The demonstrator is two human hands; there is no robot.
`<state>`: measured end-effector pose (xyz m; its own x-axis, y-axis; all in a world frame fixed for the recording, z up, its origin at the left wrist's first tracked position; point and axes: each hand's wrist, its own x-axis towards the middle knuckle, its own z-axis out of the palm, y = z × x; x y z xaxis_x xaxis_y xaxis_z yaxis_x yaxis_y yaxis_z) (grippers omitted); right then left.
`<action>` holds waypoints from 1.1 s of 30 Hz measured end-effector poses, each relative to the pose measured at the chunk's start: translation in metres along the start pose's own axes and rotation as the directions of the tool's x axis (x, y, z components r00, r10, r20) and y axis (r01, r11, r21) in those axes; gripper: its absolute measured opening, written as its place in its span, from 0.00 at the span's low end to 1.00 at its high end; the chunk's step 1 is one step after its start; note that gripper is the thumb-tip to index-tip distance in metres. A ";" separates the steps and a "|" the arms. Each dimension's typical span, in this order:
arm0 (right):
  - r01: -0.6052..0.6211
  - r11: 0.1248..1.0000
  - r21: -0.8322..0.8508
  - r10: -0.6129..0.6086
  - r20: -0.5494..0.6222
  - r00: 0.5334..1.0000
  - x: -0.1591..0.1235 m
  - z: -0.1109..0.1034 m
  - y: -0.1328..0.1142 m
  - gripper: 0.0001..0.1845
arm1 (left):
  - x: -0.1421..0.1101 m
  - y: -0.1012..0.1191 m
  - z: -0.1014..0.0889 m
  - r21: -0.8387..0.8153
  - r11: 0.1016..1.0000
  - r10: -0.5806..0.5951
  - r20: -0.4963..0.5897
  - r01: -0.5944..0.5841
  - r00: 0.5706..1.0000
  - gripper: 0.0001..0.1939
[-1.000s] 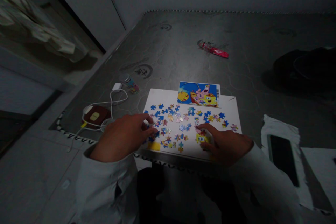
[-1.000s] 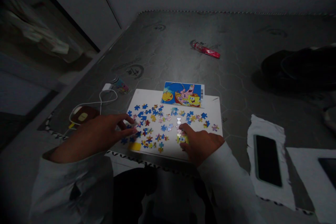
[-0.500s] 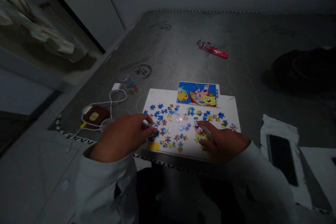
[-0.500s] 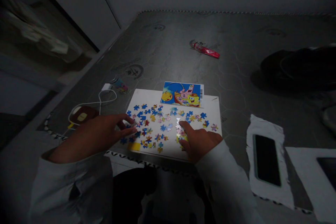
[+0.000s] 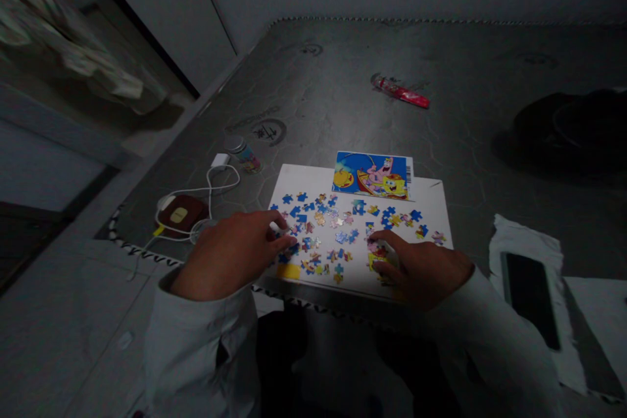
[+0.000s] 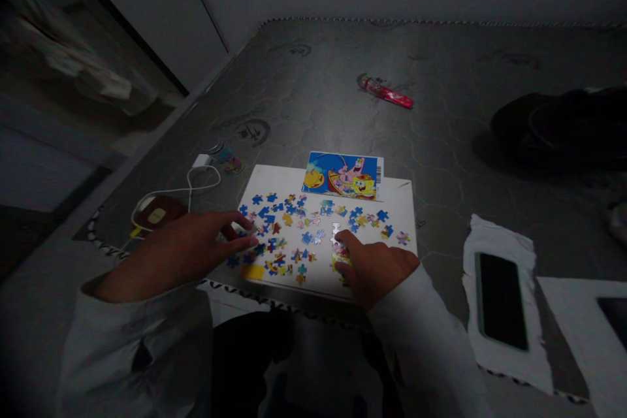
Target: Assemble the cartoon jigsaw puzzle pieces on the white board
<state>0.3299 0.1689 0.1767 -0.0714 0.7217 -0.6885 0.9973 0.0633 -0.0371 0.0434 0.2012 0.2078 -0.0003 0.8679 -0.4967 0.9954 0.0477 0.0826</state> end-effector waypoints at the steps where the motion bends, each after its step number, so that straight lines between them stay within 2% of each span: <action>1: -0.002 1.000 -0.004 0.002 -0.003 1.000 0.000 0.000 0.000 0.34 | 0.000 0.000 0.000 -0.003 1.000 0.001 -0.001 -0.001 1.000 0.16; 9: 0.039 0.999 0.018 -0.038 -0.072 0.997 0.007 0.008 0.006 0.30 | 0.000 -0.002 0.000 0.006 1.000 0.012 -0.007 -0.012 1.000 0.16; 18: 0.006 1.000 0.013 -0.006 -0.039 0.999 0.008 0.005 0.004 0.35 | -0.001 -0.003 0.001 0.025 1.000 0.012 -0.001 -0.012 1.000 0.18; 33: 0.021 0.999 0.050 -0.017 -0.091 0.996 0.007 0.008 0.009 0.34 | -0.001 -0.002 0.000 -0.014 1.000 0.012 -0.018 -0.012 1.000 0.15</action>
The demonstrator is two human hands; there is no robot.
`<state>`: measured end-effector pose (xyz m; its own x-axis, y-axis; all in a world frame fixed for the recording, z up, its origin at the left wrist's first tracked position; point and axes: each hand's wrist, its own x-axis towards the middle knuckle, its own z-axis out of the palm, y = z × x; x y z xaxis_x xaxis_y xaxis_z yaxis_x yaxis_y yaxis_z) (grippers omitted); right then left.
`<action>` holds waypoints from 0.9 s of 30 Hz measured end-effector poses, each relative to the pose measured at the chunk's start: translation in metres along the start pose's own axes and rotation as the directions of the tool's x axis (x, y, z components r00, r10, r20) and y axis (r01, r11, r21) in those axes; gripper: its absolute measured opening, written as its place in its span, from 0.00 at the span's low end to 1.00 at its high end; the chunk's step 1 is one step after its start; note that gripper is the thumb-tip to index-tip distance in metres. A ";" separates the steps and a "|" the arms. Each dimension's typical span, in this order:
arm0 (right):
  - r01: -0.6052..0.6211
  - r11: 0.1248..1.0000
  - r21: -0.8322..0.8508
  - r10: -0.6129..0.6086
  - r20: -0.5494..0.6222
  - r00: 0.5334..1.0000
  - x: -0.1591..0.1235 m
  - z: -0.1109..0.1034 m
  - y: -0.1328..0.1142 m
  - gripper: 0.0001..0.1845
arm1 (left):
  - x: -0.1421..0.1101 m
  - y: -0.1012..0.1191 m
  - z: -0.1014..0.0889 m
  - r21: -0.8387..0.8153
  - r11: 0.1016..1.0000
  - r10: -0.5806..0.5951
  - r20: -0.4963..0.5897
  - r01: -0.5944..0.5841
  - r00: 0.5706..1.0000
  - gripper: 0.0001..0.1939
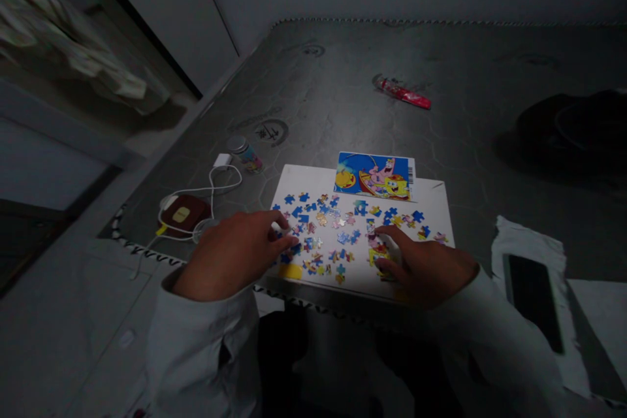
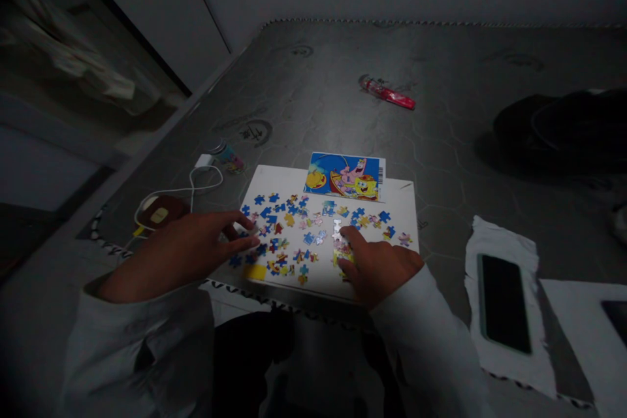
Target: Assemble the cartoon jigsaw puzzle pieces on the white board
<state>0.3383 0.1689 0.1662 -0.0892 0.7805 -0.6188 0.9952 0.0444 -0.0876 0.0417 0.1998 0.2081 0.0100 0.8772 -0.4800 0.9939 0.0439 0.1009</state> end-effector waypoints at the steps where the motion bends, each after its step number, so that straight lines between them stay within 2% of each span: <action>1: 0.000 1.000 -0.003 0.000 -0.003 1.000 0.000 0.000 0.001 0.34 | 0.000 0.000 0.000 0.001 1.000 0.001 0.005 -0.001 1.000 0.16; 16: -0.018 0.999 -0.030 0.017 -0.049 0.999 -0.002 0.007 0.009 0.32 | 0.004 0.010 -0.005 -0.035 0.998 -0.048 0.080 0.050 0.996 0.13; 25: 0.016 1.000 0.009 -0.016 -0.008 1.000 0.005 0.014 0.020 0.31 | 0.007 -0.008 -0.011 -0.037 0.992 -0.118 0.015 0.118 0.993 0.11; 27: 0.050 0.999 0.022 -0.049 -0.059 0.997 0.007 0.017 0.025 0.30 | 0.006 -0.011 -0.013 -0.047 0.989 -0.144 -0.012 0.143 0.990 0.12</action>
<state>0.3615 0.1649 0.1460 -0.1351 0.8129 -0.5665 0.9883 0.0697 -0.1356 0.0299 0.2108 0.2151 -0.1344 0.8672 -0.4795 0.9789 0.1914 0.0718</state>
